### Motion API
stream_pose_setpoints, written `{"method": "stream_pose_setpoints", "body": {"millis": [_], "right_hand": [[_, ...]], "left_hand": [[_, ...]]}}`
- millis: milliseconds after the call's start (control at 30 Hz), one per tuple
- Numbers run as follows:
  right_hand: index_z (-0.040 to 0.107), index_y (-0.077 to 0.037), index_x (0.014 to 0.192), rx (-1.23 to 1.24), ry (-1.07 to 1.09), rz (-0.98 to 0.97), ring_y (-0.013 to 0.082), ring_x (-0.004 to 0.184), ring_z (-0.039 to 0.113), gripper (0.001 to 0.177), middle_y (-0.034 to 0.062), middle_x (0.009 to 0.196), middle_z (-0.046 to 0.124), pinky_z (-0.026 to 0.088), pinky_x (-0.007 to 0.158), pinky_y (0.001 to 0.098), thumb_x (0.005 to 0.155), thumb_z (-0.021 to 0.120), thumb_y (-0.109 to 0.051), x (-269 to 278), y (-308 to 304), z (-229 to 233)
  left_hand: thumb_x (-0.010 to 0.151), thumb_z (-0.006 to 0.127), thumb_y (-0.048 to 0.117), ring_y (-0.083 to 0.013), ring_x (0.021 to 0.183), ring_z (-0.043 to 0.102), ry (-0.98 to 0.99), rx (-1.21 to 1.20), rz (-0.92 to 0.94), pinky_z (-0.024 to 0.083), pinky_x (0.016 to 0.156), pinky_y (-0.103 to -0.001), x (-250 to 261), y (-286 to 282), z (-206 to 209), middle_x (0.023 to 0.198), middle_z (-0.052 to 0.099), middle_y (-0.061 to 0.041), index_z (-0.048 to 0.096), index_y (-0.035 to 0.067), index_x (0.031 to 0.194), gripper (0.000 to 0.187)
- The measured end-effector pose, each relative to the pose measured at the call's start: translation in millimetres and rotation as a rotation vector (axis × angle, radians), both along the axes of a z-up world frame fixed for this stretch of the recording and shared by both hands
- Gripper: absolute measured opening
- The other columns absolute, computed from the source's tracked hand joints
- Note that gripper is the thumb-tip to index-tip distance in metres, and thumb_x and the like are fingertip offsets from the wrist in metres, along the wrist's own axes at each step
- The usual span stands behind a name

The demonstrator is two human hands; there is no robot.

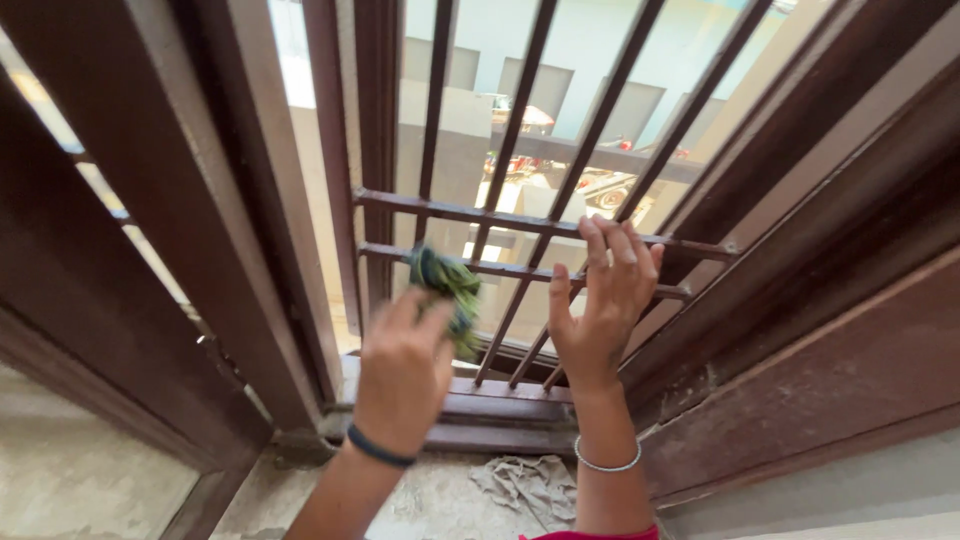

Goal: The person wipes a metal window grille with a patterned cloth. They spray the grille with a clear liquid from a spray bottle and continue wiping the bars and frame.

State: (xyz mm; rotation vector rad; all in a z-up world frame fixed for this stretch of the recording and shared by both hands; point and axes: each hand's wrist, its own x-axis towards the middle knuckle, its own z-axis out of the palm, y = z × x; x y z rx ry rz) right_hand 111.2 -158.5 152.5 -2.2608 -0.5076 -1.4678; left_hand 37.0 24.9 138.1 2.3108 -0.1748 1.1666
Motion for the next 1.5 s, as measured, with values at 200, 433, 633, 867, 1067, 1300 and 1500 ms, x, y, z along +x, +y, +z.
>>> {"method": "stream_pose_setpoints", "body": {"millis": [200, 433, 633, 867, 1067, 1300, 1500], "right_hand": [[0.058, -0.011, 0.144, 0.024, 0.012, 0.054, 0.0315, 0.146, 0.043, 0.042, 0.007, 0.146, 0.055, 0.022, 0.129, 0.054, 0.104, 0.061, -0.023, -4, -3, 3], [0.057, -0.011, 0.147, -0.022, -0.009, 0.104, 0.0331, 0.148, 0.044, 0.044, 0.0107, 0.15, 0.054, 0.025, 0.133, 0.0518, 0.104, 0.062, -0.02, -3, -24, -3], [0.055, 0.001, 0.144, 0.104, -0.143, -0.047, 0.0352, 0.145, 0.044, 0.044, 0.0193, 0.147, 0.053, 0.032, 0.126, 0.0518, 0.107, 0.059, -0.023, -5, -75, 4], [0.054, 0.001, 0.144, 0.068, -0.088, -0.079, 0.0376, 0.143, 0.045, 0.042, 0.0196, 0.147, 0.052, 0.036, 0.121, 0.0504, 0.109, 0.056, -0.023, -5, -88, 13], [0.058, -0.002, 0.139, 0.058, 0.009, -0.079, 0.0352, 0.135, 0.051, 0.034, 0.016, 0.142, 0.057, 0.04, 0.116, 0.0479, 0.111, 0.053, -0.021, -19, -100, 17], [0.059, -0.002, 0.136, 0.081, 0.005, -0.056, 0.034, 0.133, 0.051, 0.032, 0.0155, 0.14, 0.058, 0.04, 0.114, 0.0475, 0.112, 0.051, -0.021, -22, -102, 19], [0.058, -0.001, 0.136, 0.032, -0.023, -0.06, 0.0345, 0.132, 0.053, 0.031, 0.0154, 0.139, 0.058, 0.041, 0.114, 0.0477, 0.11, 0.052, -0.016, -24, -109, 19]], "left_hand": [[0.088, 0.08, 0.007, -0.0356, 0.101, 0.064, -0.188, -0.017, 0.004, 0.055, 0.088, -0.044, 32, -35, 20, 0.112, 0.062, -0.019, 0.069, -0.002, 0.111, 0.027], [0.078, 0.077, 0.01, -0.0387, 0.1, 0.062, -0.111, -0.026, 0.004, 0.053, 0.085, -0.046, 26, -35, 22, 0.108, 0.063, -0.018, 0.066, 0.0, 0.094, 0.022], [0.08, 0.079, 0.018, -0.034, 0.103, 0.06, -0.215, -0.044, -0.184, 0.053, 0.086, -0.045, 8, -54, 45, 0.112, 0.063, -0.016, 0.068, 0.001, 0.1, 0.028], [0.086, 0.072, 0.01, -0.0371, 0.104, 0.059, -0.227, 0.061, -0.062, 0.053, 0.088, -0.043, 56, -101, 38, 0.108, 0.061, -0.016, 0.067, -0.002, 0.103, 0.021], [0.086, 0.072, 0.01, -0.036, 0.105, 0.059, 0.036, 0.002, -0.24, 0.051, 0.092, -0.044, 34, -102, 33, 0.109, 0.063, -0.016, 0.067, -0.001, 0.099, 0.018], [0.087, 0.065, -0.003, -0.0353, 0.111, 0.061, -0.238, 0.08, -0.228, 0.052, 0.098, -0.041, 52, -149, 29, 0.121, 0.063, -0.019, 0.067, -0.005, 0.112, 0.025], [0.082, 0.07, 0.003, -0.037, 0.106, 0.062, -0.164, -0.052, -0.252, 0.054, 0.09, -0.045, 48, -150, 16, 0.117, 0.063, -0.019, 0.066, -0.004, 0.108, 0.027]]}}
